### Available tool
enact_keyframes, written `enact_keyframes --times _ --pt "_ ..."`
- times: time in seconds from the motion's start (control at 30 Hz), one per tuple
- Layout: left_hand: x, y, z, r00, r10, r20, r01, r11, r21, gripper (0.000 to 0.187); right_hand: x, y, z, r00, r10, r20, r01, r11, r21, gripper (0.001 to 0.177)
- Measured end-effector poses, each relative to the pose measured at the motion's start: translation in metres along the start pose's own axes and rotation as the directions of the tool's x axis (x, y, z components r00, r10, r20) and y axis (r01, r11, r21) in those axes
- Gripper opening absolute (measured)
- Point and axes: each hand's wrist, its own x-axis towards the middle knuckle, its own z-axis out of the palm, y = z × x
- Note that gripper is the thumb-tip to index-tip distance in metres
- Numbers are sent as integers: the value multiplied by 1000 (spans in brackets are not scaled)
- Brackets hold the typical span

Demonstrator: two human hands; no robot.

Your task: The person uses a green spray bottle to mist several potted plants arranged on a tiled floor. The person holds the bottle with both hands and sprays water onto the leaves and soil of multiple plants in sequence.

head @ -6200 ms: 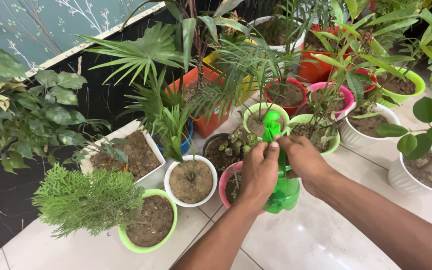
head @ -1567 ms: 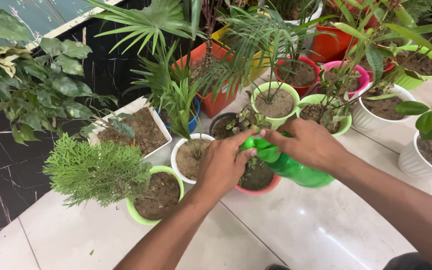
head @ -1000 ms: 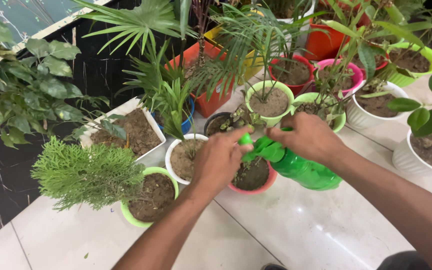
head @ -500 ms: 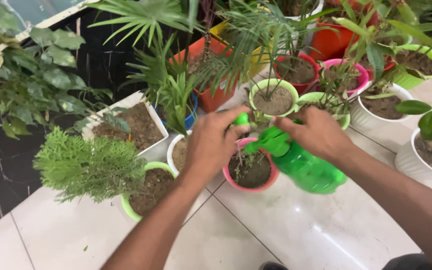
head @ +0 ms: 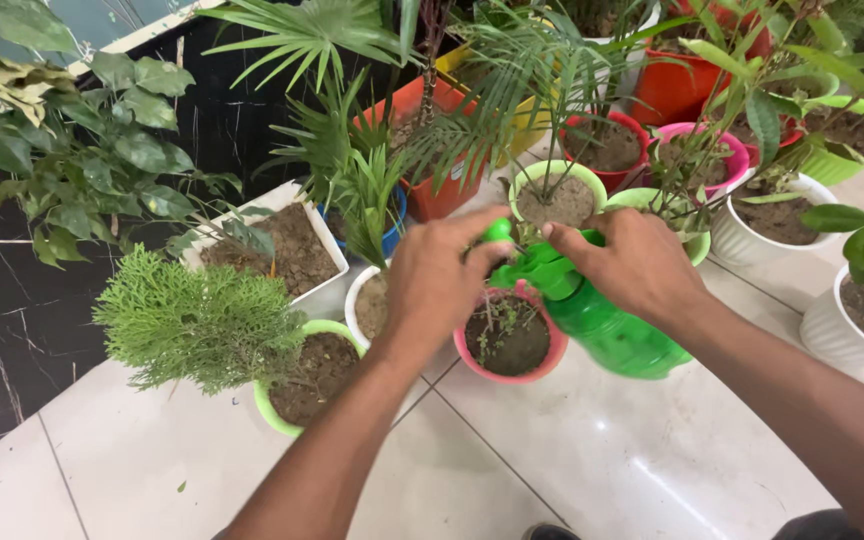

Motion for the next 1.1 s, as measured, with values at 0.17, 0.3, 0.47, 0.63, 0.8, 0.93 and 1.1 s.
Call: enact_keyframes --times 0.17,0.3,0.47,0.63,0.8,0.93,1.1 --pt "7 11 -23 888 -456 61 459 887 -48 38 10 7 -2 999 45 -30 -49 982 -185 70" --pt "-13 19 15 996 81 -32 -82 996 -46 44 2 -10 2 996 87 -13 -87 995 -48 81" --pt "-8 3 13 999 9 37 -6 997 -73 39 -4 -12 -8 978 153 139 -187 941 283 63" --pt "0 2 2 997 -43 58 52 988 -146 40 -2 -8 -1 977 127 172 -203 798 567 44" --pt "-7 10 3 999 -15 39 26 953 -302 37 -4 -16 -3 983 65 173 -148 836 529 36" --pt "2 8 -8 996 80 -45 -85 988 -132 36 -4 -18 -7 988 -32 152 -71 778 624 36" --pt "4 10 -25 985 133 -113 -129 991 39 27 -2 -13 0 976 -124 180 -20 768 641 36"
